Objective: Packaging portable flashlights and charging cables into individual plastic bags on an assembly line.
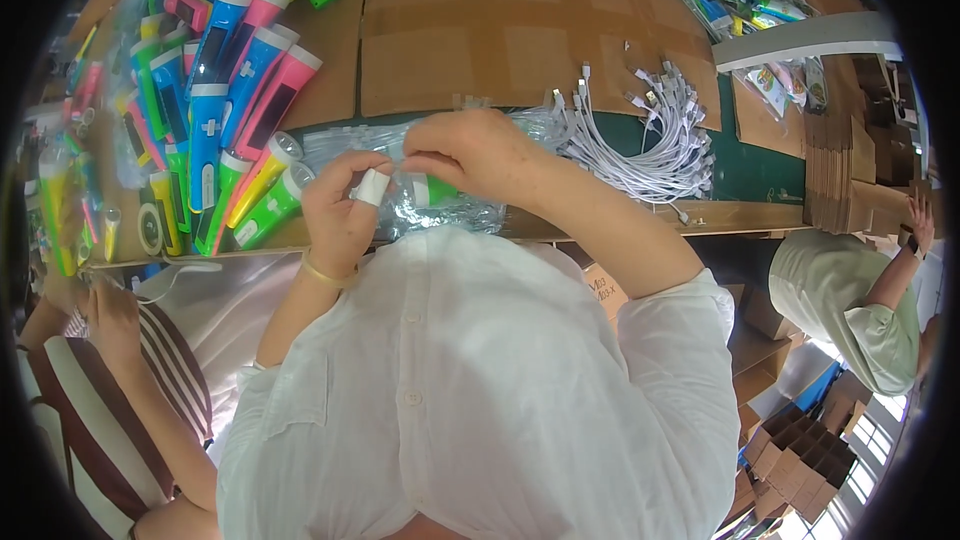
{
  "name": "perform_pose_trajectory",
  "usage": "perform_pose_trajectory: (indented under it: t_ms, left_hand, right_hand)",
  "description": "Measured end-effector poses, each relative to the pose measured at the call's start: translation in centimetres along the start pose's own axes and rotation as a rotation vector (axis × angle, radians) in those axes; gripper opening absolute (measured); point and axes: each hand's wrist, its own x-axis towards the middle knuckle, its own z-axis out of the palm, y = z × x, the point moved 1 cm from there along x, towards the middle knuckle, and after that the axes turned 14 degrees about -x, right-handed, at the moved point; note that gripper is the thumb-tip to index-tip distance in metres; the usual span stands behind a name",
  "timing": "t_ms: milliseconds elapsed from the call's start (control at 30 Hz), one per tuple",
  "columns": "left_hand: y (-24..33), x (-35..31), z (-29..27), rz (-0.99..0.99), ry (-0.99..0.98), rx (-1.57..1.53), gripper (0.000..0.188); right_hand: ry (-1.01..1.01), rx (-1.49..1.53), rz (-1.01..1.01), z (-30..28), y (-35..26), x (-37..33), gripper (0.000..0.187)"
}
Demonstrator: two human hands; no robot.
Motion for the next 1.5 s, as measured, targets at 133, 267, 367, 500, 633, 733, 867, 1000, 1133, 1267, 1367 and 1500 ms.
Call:
perform_pose_trajectory:
  t_ms: [133,267,367,500,633,733,867,1000,1133,1267,1367,1500]
  left_hand:
    - [-0.6,0.6,-0.9,-0.097,0.176,-0.185,0.006]
    - [-2.1,1.5,-1.1,-0.15,0.135,-0.23,0.01]
    - [-2.2,2.6,0.1,-0.375,-0.015,-0.114,0.038]
    - [-3.4,1.5,-0.1,-0.277,-0.18,0.017,0.043]
    - [-1.5,1.3,0.5,-0.139,-0.198,0.266,0.032]
    - [-0.8,0.5,0.3,-0.104,-0.193,0.314,0.027]
    - [-0.4,2.2,1.2,0.19,-0.286,0.277,0.028]
    - [1.7,-2.2,-4.8,0.295,-0.031,0.437,0.027]
    - [3.6,-2.9,-10.6,0.393,0.36,0.606,0.023]
    - [3.8,0.2,-17.3,0.202,0.579,0.619,0.039]
    - [2.5,1.5,-22.4,0.019,0.627,0.569,0.057]
    - [-1.2,1.1,-30.5,-0.034,0.741,0.949,0.072]
  right_hand:
    - [0.041,-0.202,0.12,-3.2,3.6,-3.9,0.013]
    - [0.018,-0.136,0.245,-4.4,6.3,-7.5,0.01]
    - [-0.026,-0.021,0.344,-3.4,6.4,-8.8,0.017]
    - [0.266,0.018,0.41,-4.6,8.2,-8.9,0.019]
    - [0.648,0.111,0.832,-13.9,11.9,-6.2,0.02]
    - [0.917,-0.277,0.837,-23.5,18.9,-5.5,0.037]
    - [0.442,-1.611,0.903,-38.8,33.0,-18.4,0.065]
    - [0.561,-0.079,0.55,-20.8,21.6,0.2,0.05]
    - [-0.108,0.715,0.366,-3.2,2.3,5.1,0.046]
    - [-0.655,1.218,0.525,8.5,-4.6,6.2,0.049]
    - [-0.613,1.558,0.694,14.0,-6.2,7.7,0.042]
    - [-0.445,1.749,0.766,16.4,-9.6,8.8,0.04]
